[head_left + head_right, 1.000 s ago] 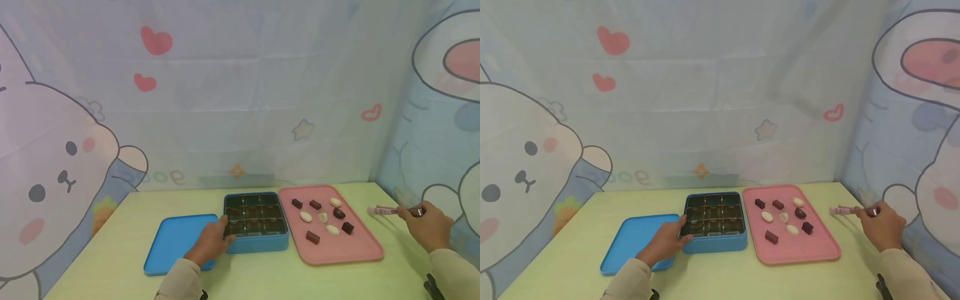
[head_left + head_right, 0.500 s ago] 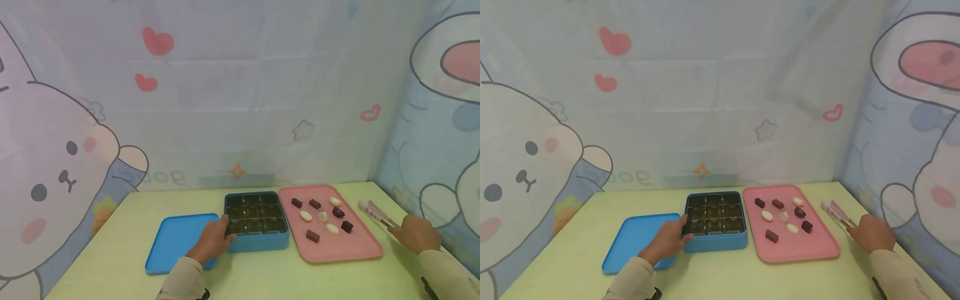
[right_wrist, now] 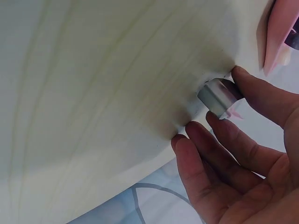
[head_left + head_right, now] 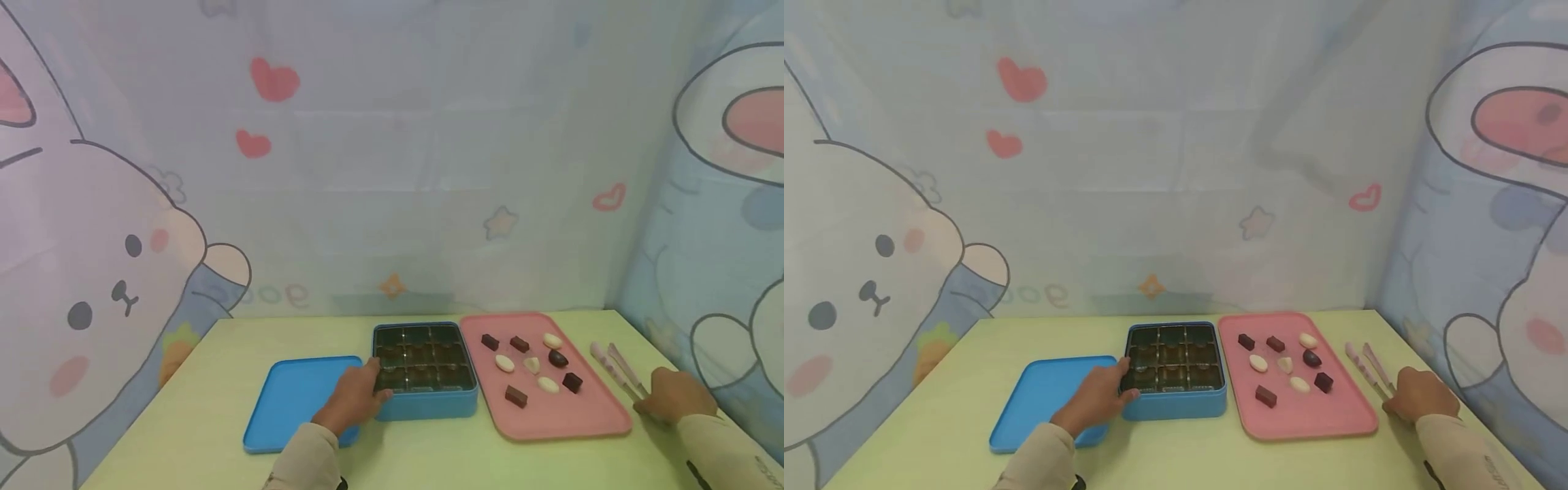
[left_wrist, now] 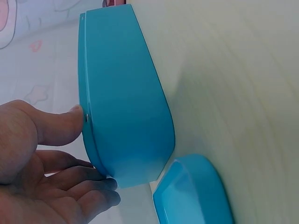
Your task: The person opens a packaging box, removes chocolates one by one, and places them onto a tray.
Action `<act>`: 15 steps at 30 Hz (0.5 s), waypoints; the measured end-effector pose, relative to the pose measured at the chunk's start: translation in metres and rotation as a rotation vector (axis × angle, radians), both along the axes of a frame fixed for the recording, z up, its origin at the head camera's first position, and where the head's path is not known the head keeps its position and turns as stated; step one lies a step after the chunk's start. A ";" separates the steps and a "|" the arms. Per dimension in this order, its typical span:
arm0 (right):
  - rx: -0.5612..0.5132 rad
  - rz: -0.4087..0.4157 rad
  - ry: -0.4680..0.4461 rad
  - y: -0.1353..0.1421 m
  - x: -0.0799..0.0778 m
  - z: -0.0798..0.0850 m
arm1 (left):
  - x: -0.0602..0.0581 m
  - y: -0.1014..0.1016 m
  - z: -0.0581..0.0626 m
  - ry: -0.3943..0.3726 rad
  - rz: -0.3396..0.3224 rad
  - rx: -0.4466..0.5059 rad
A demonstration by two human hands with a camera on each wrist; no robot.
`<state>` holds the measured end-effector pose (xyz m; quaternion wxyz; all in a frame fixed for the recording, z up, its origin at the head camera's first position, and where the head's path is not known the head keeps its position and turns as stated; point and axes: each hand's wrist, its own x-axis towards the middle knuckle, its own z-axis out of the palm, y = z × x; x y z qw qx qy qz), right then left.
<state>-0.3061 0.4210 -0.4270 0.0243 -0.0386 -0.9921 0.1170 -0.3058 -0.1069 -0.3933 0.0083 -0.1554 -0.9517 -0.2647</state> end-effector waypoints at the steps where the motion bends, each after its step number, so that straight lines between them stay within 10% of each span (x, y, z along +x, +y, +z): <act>1: -0.002 -0.002 -0.007 0.001 0.001 -0.002 | 0.000 0.000 -0.001 -0.004 -0.006 -0.001; 15: 0.002 -0.018 -0.001 0.003 0.001 0.002 | -0.001 0.000 -0.004 -0.014 -0.001 0.030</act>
